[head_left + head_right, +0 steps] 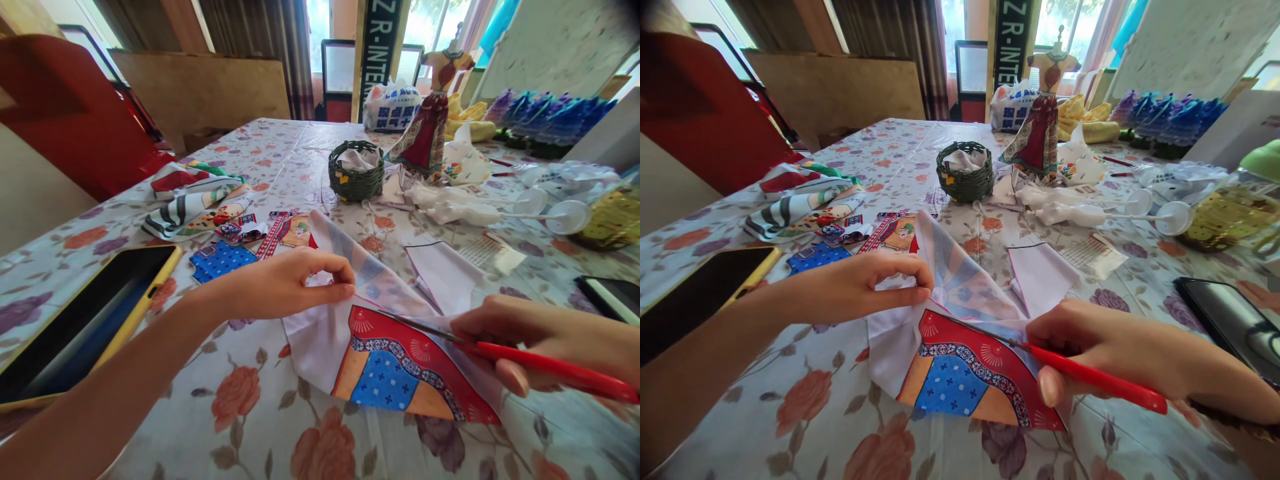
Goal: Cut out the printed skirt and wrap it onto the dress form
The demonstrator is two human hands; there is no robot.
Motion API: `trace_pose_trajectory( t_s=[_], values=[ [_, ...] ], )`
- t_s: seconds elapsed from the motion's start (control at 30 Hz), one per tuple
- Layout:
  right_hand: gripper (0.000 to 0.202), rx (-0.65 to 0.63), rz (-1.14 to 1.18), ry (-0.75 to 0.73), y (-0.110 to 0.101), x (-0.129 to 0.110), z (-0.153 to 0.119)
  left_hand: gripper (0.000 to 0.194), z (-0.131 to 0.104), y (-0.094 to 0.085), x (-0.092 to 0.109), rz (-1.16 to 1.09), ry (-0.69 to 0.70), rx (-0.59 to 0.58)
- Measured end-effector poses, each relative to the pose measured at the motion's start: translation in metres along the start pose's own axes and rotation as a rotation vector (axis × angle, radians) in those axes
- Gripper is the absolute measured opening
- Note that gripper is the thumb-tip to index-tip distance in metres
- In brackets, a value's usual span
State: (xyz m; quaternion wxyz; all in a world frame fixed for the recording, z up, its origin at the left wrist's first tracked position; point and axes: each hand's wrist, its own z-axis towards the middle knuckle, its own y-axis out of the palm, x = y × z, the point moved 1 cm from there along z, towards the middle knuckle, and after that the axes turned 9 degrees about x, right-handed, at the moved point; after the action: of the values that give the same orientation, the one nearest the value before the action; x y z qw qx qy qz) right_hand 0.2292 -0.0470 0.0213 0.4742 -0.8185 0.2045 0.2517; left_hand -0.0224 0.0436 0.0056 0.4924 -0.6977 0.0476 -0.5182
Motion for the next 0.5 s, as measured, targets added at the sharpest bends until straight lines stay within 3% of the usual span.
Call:
trace_pose_trajectory(
  t_s=[0.1,0.23,0.4,0.5],
  values=[
    [0.025,-0.110,-0.006,0.043,0.0007,-0.0014,0.0007,0.019,-0.0002,0.0000,-0.0002,-0.004,0.009,0.008],
    [0.028,-0.120,0.033,0.052,0.0007,-0.0045,0.0023,0.019,0.0001,-0.0006,0.0003,0.005,0.018,0.017],
    [0.018,-0.144,0.065,0.049,0.0010,-0.0074,0.0023,0.017,0.0002,-0.0012,0.0012,0.012,0.016,0.030],
    [0.018,-0.100,0.045,0.061,0.0006,-0.0063,0.0017,0.017,-0.0001,-0.0013,0.0009,0.017,0.020,0.032]
  ],
)
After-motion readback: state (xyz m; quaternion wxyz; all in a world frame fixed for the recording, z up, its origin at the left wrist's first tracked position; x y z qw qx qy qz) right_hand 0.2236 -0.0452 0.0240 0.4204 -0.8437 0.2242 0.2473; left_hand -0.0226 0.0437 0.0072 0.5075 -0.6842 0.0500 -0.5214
